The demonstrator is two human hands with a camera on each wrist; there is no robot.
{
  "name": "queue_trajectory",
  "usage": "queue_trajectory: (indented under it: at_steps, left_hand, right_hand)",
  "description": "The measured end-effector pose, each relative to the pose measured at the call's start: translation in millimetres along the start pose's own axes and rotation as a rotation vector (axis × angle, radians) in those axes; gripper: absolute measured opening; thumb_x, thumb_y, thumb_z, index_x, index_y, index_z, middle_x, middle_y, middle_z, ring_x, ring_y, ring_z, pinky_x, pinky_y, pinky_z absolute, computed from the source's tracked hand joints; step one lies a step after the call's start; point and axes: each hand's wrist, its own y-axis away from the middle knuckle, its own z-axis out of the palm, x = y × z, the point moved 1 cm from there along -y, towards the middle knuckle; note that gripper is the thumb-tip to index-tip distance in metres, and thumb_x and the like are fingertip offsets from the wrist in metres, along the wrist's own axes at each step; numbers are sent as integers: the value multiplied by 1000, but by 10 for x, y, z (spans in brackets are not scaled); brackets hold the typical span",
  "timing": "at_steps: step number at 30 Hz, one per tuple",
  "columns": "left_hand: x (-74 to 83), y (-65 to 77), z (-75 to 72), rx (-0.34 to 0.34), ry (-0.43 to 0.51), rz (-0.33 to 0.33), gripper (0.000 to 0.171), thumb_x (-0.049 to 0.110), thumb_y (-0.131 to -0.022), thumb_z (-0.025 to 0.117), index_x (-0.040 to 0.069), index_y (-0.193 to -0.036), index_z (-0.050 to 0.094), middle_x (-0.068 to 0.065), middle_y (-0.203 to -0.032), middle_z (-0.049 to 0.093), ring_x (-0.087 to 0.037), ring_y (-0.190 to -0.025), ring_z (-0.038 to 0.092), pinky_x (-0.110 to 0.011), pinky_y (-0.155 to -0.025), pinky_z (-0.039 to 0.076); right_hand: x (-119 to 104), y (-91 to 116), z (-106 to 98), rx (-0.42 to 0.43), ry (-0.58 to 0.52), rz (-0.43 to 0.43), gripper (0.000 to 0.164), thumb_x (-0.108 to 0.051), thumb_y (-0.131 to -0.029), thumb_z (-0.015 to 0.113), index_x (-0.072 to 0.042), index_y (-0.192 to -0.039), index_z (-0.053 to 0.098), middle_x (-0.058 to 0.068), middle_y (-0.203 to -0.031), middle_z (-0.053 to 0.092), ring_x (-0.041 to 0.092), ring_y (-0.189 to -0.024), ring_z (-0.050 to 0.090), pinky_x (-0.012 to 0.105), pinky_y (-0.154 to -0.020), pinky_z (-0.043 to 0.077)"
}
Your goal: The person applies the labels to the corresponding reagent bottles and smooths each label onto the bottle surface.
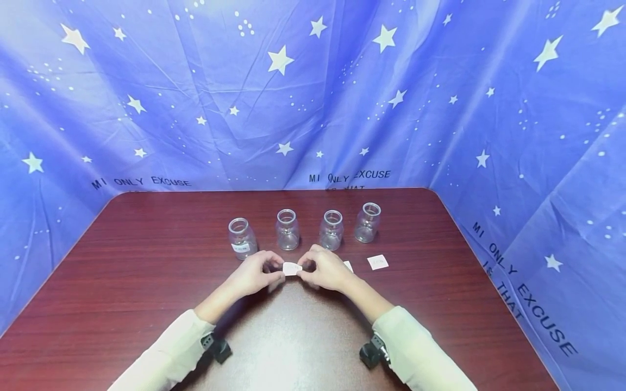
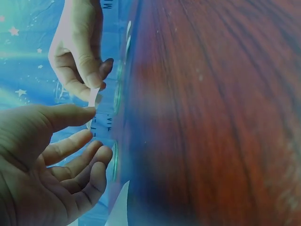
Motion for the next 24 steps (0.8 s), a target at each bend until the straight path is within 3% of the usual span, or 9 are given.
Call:
queue_trajectory:
  at_steps: [9,17,24]
  left_hand:
    - [4,18,-2,-17,144,-62,10,17,-85,65,8,-88,68,-1,-77,67,-5,-64,58,-19,-63,47]
    - [27,40,0,-95,340,-102,16,11,-88,60,-3,-91,66,-20,-79,68,-31,-61,66,-36,-53,54]
    - [7,26,35,-94,350,-104,16,10,-88,59,-4,-91,65,-20,-77,68,-27,-58,65,-36,-51,53]
  right_hand:
    - [1,-6,-53,57,-10,-8,13,-19,-77,74,-14,-88,68,-2,-82,57,13,-66,54,16,-58,42]
    - [-2,5,-57,54,-26,10,13,-19,-77,74,-14,-89,69,-2,-82,57,13,-68,54,16,-59,42]
    - [-4,9,-55,64,-34,2,13,-19,-78,74,-14,-89,69,-2,-83,58,15,-69,54,17,-60,42]
